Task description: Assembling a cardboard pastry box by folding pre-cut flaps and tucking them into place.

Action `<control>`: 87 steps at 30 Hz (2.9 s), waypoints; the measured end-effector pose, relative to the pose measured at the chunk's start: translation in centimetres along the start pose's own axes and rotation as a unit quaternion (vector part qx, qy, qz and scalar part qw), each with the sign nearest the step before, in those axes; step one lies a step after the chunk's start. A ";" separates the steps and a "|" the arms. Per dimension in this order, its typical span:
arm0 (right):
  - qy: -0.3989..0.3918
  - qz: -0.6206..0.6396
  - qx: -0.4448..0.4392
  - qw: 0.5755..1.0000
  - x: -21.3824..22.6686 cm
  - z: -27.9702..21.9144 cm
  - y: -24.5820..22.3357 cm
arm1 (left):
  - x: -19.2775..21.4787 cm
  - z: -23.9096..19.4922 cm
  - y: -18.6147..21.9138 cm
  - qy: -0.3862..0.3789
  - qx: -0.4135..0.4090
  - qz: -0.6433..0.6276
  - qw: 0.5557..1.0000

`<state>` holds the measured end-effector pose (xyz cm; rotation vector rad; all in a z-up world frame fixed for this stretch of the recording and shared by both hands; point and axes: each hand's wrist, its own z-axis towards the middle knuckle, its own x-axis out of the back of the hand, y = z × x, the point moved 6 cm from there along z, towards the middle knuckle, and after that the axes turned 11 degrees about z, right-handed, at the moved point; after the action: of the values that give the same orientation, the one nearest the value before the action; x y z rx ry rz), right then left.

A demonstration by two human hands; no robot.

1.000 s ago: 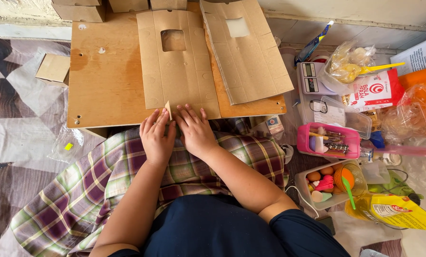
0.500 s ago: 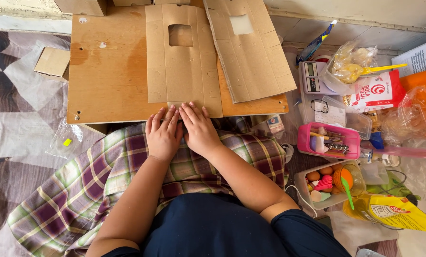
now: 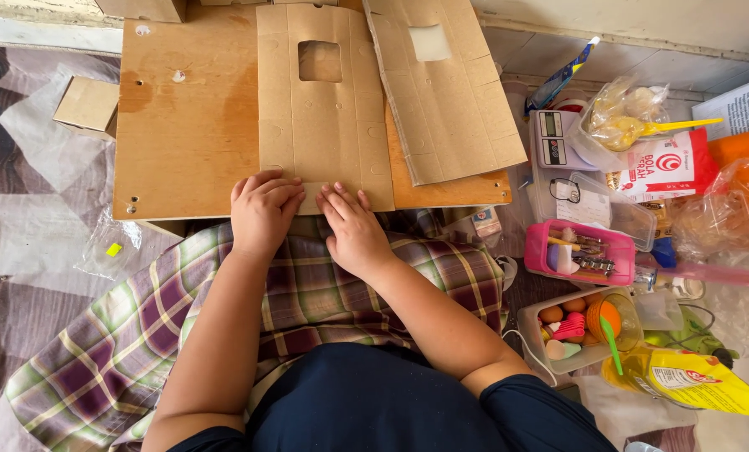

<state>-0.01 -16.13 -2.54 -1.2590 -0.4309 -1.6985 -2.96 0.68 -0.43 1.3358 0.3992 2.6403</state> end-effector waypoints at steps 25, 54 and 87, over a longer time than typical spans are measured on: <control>-0.031 0.013 -0.015 0.999 -0.3 -0.2 0.6 | -1.1 -1.2 -1.1 -0.220 -0.065 0.051 0.972; 0.268 0.671 -0.395 0.567 3.3 -7.7 2.8 | -4.8 -3.5 8.1 0.027 -0.094 0.144 0.985; 0.034 0.073 -0.052 0.995 3.1 -2.7 0.4 | -2.3 -2.9 8.3 0.072 -0.102 0.071 0.990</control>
<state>-1.25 -19.76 -1.03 -1.2702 -0.2073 -1.6516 -4.04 -8.27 -1.32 1.1538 0.0476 2.8129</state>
